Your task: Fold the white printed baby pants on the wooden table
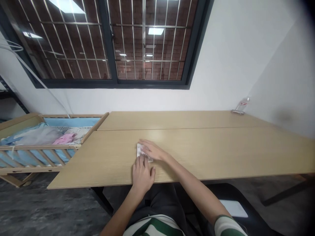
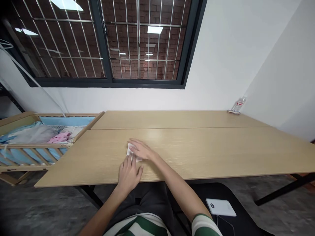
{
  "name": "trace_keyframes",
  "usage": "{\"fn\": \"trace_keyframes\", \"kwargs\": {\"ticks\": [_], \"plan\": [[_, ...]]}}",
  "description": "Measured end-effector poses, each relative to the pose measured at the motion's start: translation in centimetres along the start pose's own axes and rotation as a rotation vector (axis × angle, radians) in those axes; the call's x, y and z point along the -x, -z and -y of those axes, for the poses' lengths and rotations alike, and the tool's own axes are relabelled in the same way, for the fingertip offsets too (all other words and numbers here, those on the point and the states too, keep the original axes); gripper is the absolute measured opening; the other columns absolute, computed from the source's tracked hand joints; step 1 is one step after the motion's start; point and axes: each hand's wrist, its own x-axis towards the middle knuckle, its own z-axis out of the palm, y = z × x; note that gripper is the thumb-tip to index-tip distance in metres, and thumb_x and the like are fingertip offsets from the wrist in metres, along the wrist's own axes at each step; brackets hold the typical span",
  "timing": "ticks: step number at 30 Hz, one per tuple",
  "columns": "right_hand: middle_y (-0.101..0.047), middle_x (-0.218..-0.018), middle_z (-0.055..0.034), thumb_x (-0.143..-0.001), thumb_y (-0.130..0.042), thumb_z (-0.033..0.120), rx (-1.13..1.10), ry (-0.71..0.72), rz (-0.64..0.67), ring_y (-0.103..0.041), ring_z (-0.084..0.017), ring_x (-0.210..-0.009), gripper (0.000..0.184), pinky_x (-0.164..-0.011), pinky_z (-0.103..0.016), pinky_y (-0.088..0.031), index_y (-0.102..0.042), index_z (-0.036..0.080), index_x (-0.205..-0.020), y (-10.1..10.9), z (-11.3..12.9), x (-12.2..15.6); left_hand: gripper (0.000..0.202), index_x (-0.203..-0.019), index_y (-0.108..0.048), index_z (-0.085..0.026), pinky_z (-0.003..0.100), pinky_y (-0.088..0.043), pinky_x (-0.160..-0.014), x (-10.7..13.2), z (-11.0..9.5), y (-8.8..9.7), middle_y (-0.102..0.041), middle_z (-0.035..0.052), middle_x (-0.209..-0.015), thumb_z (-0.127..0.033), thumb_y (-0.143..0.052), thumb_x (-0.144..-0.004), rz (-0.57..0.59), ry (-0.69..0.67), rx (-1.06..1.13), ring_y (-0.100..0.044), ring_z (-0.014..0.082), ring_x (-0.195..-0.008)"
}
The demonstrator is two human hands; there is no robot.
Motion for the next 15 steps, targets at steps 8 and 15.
{"fn": "trace_keyframes", "kwargs": {"ticks": [8,15], "plan": [[-0.037,-0.162,0.0024,-0.107,-0.030,0.053,-0.026,0.027,0.322,-0.029,-0.021,-0.152,0.054,-0.128,-0.041,-0.016,-0.042,0.031,-0.154,-2.2,2.0,2.4,0.059,-0.139,-0.058,-0.006,0.058,-0.038,-0.105,0.5,-0.6,-0.2,-0.058,0.0277,-0.137,-0.043,-0.043,-0.097,0.079,-0.018,-0.023,-0.049,0.0431,-0.128],[-0.033,-0.163,0.0042,-0.106,-0.030,0.057,0.036,0.024,0.269,-0.024,-0.021,-0.154,0.055,-0.129,-0.043,-0.014,-0.037,0.035,-0.156,-1.3,-1.6,2.0,0.057,-0.142,-0.057,-0.017,0.057,-0.038,-0.108,0.8,-0.1,-0.8,-0.054,0.0205,-0.146,-0.051,-0.040,-0.099,0.030,-0.010,-0.016,-0.041,0.0401,-0.140]]}}
